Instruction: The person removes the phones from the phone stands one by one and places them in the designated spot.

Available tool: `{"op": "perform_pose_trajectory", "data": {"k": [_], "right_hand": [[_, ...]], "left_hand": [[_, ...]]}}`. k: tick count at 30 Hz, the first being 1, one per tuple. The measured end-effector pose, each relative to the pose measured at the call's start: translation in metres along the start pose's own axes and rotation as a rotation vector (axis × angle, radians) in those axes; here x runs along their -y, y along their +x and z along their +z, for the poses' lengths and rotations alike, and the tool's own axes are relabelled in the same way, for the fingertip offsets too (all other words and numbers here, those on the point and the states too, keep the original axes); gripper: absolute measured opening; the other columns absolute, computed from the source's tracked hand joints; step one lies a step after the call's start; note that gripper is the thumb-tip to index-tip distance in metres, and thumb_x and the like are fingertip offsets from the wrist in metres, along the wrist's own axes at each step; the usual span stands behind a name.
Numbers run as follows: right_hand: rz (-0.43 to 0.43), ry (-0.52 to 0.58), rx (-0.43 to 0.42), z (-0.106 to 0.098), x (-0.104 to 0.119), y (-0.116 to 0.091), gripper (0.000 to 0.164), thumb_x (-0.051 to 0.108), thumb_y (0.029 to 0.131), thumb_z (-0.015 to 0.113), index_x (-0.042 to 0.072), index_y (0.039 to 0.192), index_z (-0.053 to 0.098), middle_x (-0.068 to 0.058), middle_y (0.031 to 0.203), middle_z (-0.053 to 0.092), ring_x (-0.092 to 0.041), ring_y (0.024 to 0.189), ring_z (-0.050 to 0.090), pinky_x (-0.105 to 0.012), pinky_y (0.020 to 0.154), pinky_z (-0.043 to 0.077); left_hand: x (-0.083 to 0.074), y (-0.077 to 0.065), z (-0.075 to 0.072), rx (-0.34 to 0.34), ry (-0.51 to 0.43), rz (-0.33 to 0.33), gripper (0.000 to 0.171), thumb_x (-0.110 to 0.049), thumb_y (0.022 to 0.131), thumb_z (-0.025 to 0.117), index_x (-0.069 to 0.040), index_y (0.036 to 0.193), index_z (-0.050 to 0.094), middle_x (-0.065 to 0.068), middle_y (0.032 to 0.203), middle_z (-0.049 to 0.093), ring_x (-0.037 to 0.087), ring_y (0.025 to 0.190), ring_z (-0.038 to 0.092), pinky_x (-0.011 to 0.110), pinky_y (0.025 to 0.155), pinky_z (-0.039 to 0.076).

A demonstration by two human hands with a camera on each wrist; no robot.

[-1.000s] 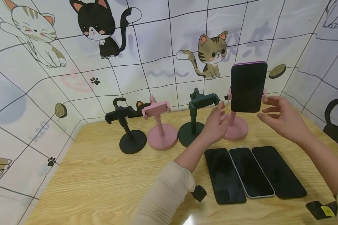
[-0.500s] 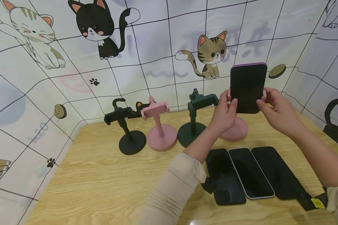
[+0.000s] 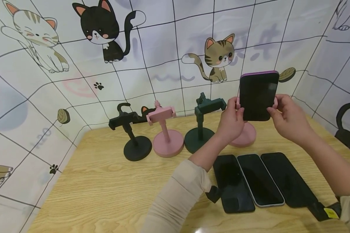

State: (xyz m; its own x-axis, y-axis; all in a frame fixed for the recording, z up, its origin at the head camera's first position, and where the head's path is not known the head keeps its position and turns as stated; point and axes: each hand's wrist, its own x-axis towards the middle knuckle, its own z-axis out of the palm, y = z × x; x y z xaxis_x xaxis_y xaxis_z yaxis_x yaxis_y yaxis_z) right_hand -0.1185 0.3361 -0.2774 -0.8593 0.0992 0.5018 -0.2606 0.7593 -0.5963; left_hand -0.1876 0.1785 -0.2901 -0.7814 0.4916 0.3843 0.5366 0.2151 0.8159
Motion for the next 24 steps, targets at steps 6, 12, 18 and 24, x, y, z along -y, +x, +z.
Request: {"op": "perform_pose_trajectory", "data": {"k": [6, 12, 18, 24], "right_hand": [[-0.018, -0.011, -0.029, 0.0031, 0.001, -0.0012, 0.015, 0.0, 0.09, 0.047, -0.005, 0.1, 0.037, -0.016, 0.088, 0.044, -0.003, 0.068, 0.037, -0.011, 0.05, 0.032], [-0.034, -0.016, -0.037, 0.005, 0.0004, -0.0024, 0.015, -0.002, 0.09, 0.047, -0.006, 0.1, 0.037, -0.016, 0.09, 0.043, -0.002, 0.07, 0.036, -0.009, 0.052, 0.032], [-0.048, -0.012, -0.043, 0.0051, 0.0015, -0.0024, 0.016, -0.002, 0.09, 0.046, -0.006, 0.102, 0.036, -0.016, 0.09, 0.043, -0.001, 0.071, 0.036, -0.009, 0.053, 0.031], [-0.067, -0.014, -0.054, 0.0042, 0.0024, -0.0009, 0.016, -0.002, 0.09, 0.046, -0.005, 0.101, 0.035, -0.013, 0.088, 0.042, -0.001, 0.068, 0.036, -0.013, 0.05, 0.03]], "left_hand": [[0.0017, -0.0015, 0.0002, -0.03, 0.048, 0.037, 0.03, -0.01, 0.095, 0.042, -0.006, 0.124, 0.034, 0.008, 0.1, 0.053, 0.01, 0.086, 0.056, 0.009, 0.072, 0.044], [0.0018, -0.0041, 0.0012, -0.041, 0.02, 0.021, 0.031, -0.009, 0.095, 0.043, -0.008, 0.124, 0.034, 0.007, 0.102, 0.053, 0.008, 0.089, 0.056, 0.009, 0.069, 0.045], [0.001, -0.0054, 0.0012, -0.037, -0.017, 0.01, 0.032, -0.01, 0.095, 0.041, -0.01, 0.126, 0.033, 0.007, 0.107, 0.053, 0.006, 0.09, 0.057, 0.01, 0.07, 0.046], [0.0001, -0.0054, 0.0004, -0.054, -0.012, 0.043, 0.033, -0.01, 0.095, 0.04, -0.009, 0.127, 0.032, 0.009, 0.11, 0.055, 0.007, 0.088, 0.059, 0.009, 0.072, 0.044]]}}
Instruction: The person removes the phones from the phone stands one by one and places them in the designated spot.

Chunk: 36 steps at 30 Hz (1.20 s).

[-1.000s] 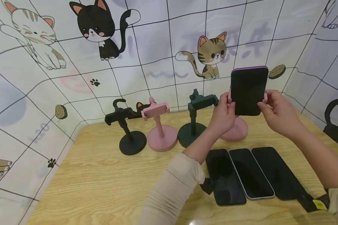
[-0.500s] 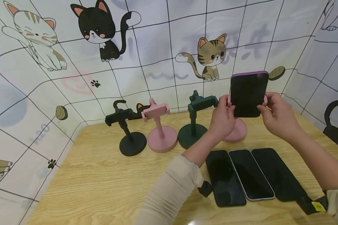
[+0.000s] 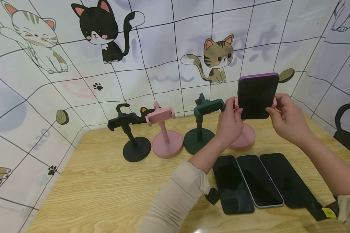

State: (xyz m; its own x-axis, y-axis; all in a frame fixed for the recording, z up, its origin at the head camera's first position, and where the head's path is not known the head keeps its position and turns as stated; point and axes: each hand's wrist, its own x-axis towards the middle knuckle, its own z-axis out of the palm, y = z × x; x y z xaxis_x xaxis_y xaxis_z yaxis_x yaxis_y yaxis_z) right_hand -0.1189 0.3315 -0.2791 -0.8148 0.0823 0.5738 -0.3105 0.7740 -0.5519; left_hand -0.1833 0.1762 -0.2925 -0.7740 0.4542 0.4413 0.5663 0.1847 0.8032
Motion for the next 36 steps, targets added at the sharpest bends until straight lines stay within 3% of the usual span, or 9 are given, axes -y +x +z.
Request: {"op": "perform_pose_trajectory", "data": {"k": [10, 17, 24, 30, 36], "right_hand": [[0.01, 0.028, -0.004, -0.005, 0.006, -0.001, 0.017, -0.005, 0.09, 0.046, -0.006, 0.103, 0.036, -0.013, 0.089, 0.041, 0.001, 0.072, 0.038, -0.01, 0.053, 0.031], [-0.059, -0.032, -0.045, -0.008, 0.014, -0.005, 0.019, -0.007, 0.087, 0.049, -0.006, 0.103, 0.038, -0.011, 0.085, 0.045, 0.003, 0.07, 0.036, -0.006, 0.057, 0.03], [-0.1, -0.054, -0.093, -0.008, 0.03, -0.012, 0.02, -0.008, 0.084, 0.053, -0.006, 0.102, 0.044, 0.0, 0.078, 0.041, 0.0, 0.064, 0.036, -0.009, 0.055, 0.032], [-0.198, -0.037, -0.122, -0.004, 0.043, -0.018, 0.025, -0.015, 0.077, 0.057, -0.009, 0.099, 0.047, 0.006, 0.078, 0.043, 0.004, 0.064, 0.038, -0.006, 0.058, 0.035], [-0.259, 0.003, -0.133, -0.001, 0.058, -0.022, 0.026, -0.019, 0.074, 0.059, -0.011, 0.097, 0.048, 0.007, 0.081, 0.044, 0.006, 0.066, 0.039, -0.003, 0.061, 0.036]], "left_hand": [[-0.004, -0.005, 0.0, -0.028, -0.05, 0.034, 0.031, -0.007, 0.095, 0.04, -0.007, 0.126, 0.034, 0.01, 0.112, 0.052, 0.007, 0.104, 0.056, 0.009, 0.071, 0.045], [-0.011, -0.012, -0.004, -0.043, -0.103, 0.068, 0.031, -0.006, 0.095, 0.04, -0.007, 0.125, 0.033, 0.011, 0.111, 0.052, 0.008, 0.102, 0.056, 0.009, 0.069, 0.045], [-0.015, -0.024, -0.014, -0.057, -0.113, 0.082, 0.031, -0.007, 0.095, 0.041, -0.006, 0.124, 0.034, 0.012, 0.109, 0.054, 0.009, 0.095, 0.059, 0.009, 0.067, 0.046], [-0.015, -0.04, -0.031, -0.072, -0.044, 0.188, 0.028, -0.005, 0.094, 0.042, -0.004, 0.121, 0.036, 0.014, 0.107, 0.059, 0.012, 0.091, 0.062, 0.01, 0.072, 0.045], [-0.019, -0.055, -0.048, -0.047, -0.115, 0.26, 0.022, -0.001, 0.093, 0.042, -0.002, 0.114, 0.036, 0.017, 0.105, 0.055, 0.016, 0.091, 0.063, 0.013, 0.07, 0.048]]}}
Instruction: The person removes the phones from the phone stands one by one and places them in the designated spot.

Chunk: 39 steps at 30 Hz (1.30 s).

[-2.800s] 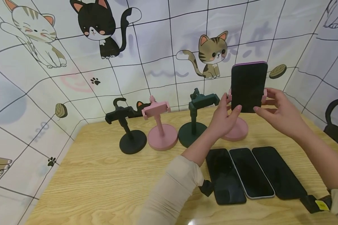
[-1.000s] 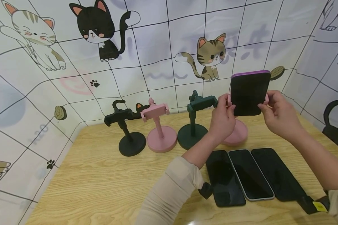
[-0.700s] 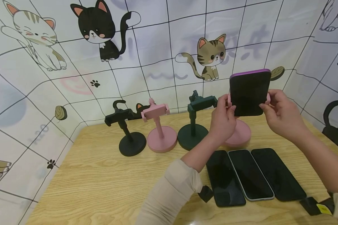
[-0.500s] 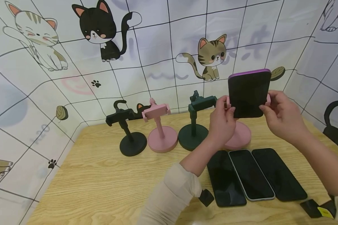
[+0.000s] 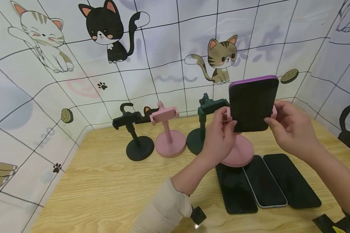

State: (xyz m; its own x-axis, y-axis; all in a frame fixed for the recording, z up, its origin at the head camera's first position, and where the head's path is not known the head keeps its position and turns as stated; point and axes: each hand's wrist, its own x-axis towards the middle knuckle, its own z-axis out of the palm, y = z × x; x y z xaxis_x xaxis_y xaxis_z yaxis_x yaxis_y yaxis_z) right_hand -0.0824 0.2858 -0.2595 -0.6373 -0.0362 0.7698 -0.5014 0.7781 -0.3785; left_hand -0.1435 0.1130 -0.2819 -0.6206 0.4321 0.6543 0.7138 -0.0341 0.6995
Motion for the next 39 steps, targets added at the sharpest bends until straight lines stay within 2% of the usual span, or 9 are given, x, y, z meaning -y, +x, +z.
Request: {"op": "perform_pose_trajectory", "data": {"k": [6, 9, 14, 20, 24, 27, 30, 35, 39], "right_hand": [[-0.024, 0.116, -0.004, 0.007, 0.013, -0.001, 0.015, -0.005, 0.082, 0.059, -0.01, 0.093, 0.049, 0.01, 0.08, 0.047, 0.006, 0.063, 0.043, -0.006, 0.056, 0.037], [-0.051, 0.191, 0.0, 0.013, 0.018, -0.002, 0.017, 0.001, 0.084, 0.058, -0.011, 0.095, 0.052, 0.007, 0.081, 0.048, 0.005, 0.063, 0.045, -0.007, 0.054, 0.037], [-0.042, 0.288, 0.054, 0.025, 0.028, -0.004, 0.02, -0.005, 0.083, 0.057, -0.011, 0.102, 0.054, 0.002, 0.081, 0.05, 0.001, 0.065, 0.049, -0.01, 0.054, 0.04], [-0.118, 0.461, 0.126, 0.038, 0.037, -0.004, 0.03, 0.012, 0.085, 0.057, -0.012, 0.102, 0.052, -0.003, 0.084, 0.05, -0.005, 0.07, 0.05, -0.012, 0.058, 0.042], [-0.172, 0.524, 0.184, 0.044, 0.043, -0.004, 0.024, -0.004, 0.082, 0.058, -0.012, 0.103, 0.05, -0.004, 0.084, 0.047, -0.007, 0.075, 0.049, -0.013, 0.059, 0.042], [-0.177, 0.54, 0.221, 0.047, 0.047, -0.004, 0.031, -0.016, 0.077, 0.057, -0.01, 0.106, 0.049, -0.003, 0.085, 0.048, -0.008, 0.076, 0.048, -0.015, 0.056, 0.041], [-0.166, 0.562, 0.246, 0.05, 0.051, -0.006, 0.033, -0.018, 0.077, 0.057, -0.01, 0.108, 0.05, -0.004, 0.085, 0.05, -0.009, 0.074, 0.047, -0.017, 0.054, 0.04], [-0.187, 0.543, 0.293, 0.055, 0.051, -0.01, 0.026, 0.004, 0.087, 0.054, -0.007, 0.11, 0.048, -0.003, 0.086, 0.05, -0.007, 0.076, 0.048, -0.018, 0.056, 0.042], [-0.175, 0.537, 0.303, 0.059, 0.051, -0.013, 0.025, 0.003, 0.087, 0.055, -0.005, 0.11, 0.049, -0.002, 0.087, 0.051, -0.007, 0.077, 0.048, -0.018, 0.057, 0.043]], "left_hand": [[-0.009, -0.013, -0.017, 0.002, -0.034, 0.035, 0.025, 0.0, 0.092, 0.044, -0.002, 0.116, 0.038, 0.018, 0.103, 0.054, 0.018, 0.094, 0.063, 0.016, 0.069, 0.049], [-0.011, -0.02, -0.027, -0.021, -0.038, 0.076, 0.024, 0.001, 0.092, 0.046, -0.001, 0.115, 0.04, 0.019, 0.101, 0.055, 0.022, 0.09, 0.064, 0.018, 0.07, 0.05], [-0.01, -0.035, -0.042, -0.05, -0.058, 0.135, 0.027, 0.005, 0.089, 0.049, 0.002, 0.114, 0.041, 0.02, 0.098, 0.056, 0.024, 0.086, 0.063, 0.022, 0.071, 0.051], [-0.011, -0.052, -0.059, -0.057, -0.121, 0.14, 0.028, 0.01, 0.085, 0.052, 0.004, 0.111, 0.043, 0.021, 0.098, 0.053, 0.028, 0.082, 0.059, 0.028, 0.069, 0.052], [-0.014, -0.064, -0.069, -0.057, -0.189, 0.126, 0.031, 0.015, 0.083, 0.052, 0.007, 0.112, 0.044, 0.024, 0.1, 0.052, 0.034, 0.085, 0.06, 0.032, 0.068, 0.053], [-0.016, -0.07, -0.075, -0.056, -0.217, 0.134, 0.033, 0.015, 0.082, 0.053, 0.008, 0.113, 0.044, 0.025, 0.1, 0.053, 0.034, 0.084, 0.061, 0.034, 0.066, 0.053], [-0.016, -0.075, -0.081, -0.043, -0.233, 0.168, 0.031, 0.013, 0.082, 0.053, 0.009, 0.111, 0.044, 0.026, 0.097, 0.053, 0.035, 0.081, 0.062, 0.034, 0.064, 0.053], [-0.014, -0.08, -0.086, -0.017, -0.248, 0.219, 0.027, 0.011, 0.083, 0.052, 0.011, 0.108, 0.042, 0.028, 0.096, 0.052, 0.037, 0.08, 0.062, 0.034, 0.063, 0.053], [-0.011, -0.084, -0.088, -0.002, -0.255, 0.206, 0.027, 0.009, 0.085, 0.052, 0.011, 0.11, 0.041, 0.029, 0.099, 0.052, 0.038, 0.083, 0.062, 0.035, 0.064, 0.053]]}}
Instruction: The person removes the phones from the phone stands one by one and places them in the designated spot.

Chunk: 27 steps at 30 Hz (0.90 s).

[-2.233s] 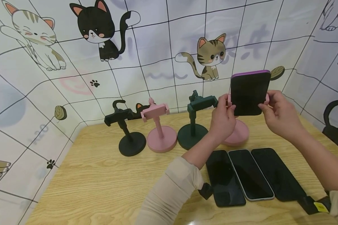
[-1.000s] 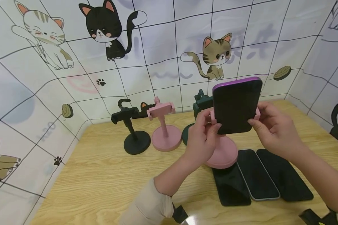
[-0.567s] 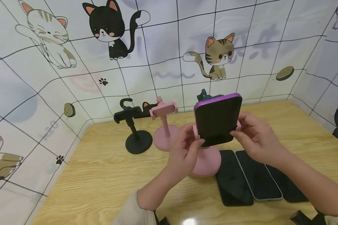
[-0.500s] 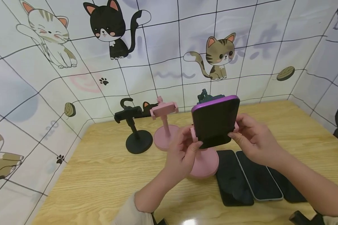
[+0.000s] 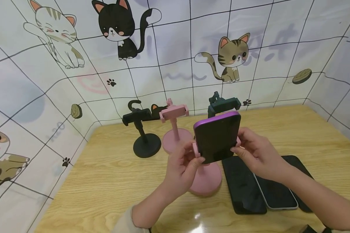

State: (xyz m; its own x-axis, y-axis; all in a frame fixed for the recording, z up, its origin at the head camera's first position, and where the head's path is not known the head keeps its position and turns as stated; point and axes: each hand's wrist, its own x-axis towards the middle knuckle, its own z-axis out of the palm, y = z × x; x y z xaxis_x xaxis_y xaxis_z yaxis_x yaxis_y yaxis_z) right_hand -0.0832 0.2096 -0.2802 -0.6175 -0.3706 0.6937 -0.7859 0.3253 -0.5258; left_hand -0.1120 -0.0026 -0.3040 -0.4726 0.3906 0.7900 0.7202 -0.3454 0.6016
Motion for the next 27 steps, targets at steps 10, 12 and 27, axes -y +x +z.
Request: {"op": "perform_pose_trajectory", "data": {"k": [10, 12, 27], "right_hand": [[-0.009, 0.097, 0.013, 0.006, 0.0, -0.006, 0.029, -0.005, 0.086, 0.053, -0.011, 0.113, 0.043, -0.002, 0.091, 0.046, -0.008, 0.085, 0.047, -0.016, 0.068, 0.045], [-0.012, 0.125, 0.004, 0.007, -0.001, -0.007, 0.029, -0.006, 0.086, 0.052, -0.013, 0.113, 0.042, -0.003, 0.092, 0.045, -0.009, 0.087, 0.046, -0.016, 0.069, 0.044], [0.014, -0.012, 0.005, 0.006, 0.004, -0.011, 0.034, -0.002, 0.086, 0.056, -0.004, 0.117, 0.045, 0.0, 0.092, 0.05, -0.007, 0.086, 0.046, -0.018, 0.067, 0.038]], "left_hand": [[0.003, -0.005, 0.0, 0.029, -0.018, 0.026, 0.03, 0.012, 0.085, 0.049, 0.009, 0.112, 0.038, 0.029, 0.1, 0.049, 0.039, 0.078, 0.062, 0.033, 0.061, 0.053], [0.003, -0.005, 0.0, 0.034, -0.016, 0.027, 0.032, 0.014, 0.084, 0.049, 0.009, 0.113, 0.037, 0.03, 0.102, 0.049, 0.039, 0.08, 0.062, 0.034, 0.062, 0.053], [0.003, -0.007, -0.008, 0.104, 0.174, 0.008, 0.037, 0.007, 0.086, 0.05, 0.002, 0.12, 0.038, 0.021, 0.105, 0.056, 0.025, 0.081, 0.062, 0.028, 0.065, 0.053]]}}
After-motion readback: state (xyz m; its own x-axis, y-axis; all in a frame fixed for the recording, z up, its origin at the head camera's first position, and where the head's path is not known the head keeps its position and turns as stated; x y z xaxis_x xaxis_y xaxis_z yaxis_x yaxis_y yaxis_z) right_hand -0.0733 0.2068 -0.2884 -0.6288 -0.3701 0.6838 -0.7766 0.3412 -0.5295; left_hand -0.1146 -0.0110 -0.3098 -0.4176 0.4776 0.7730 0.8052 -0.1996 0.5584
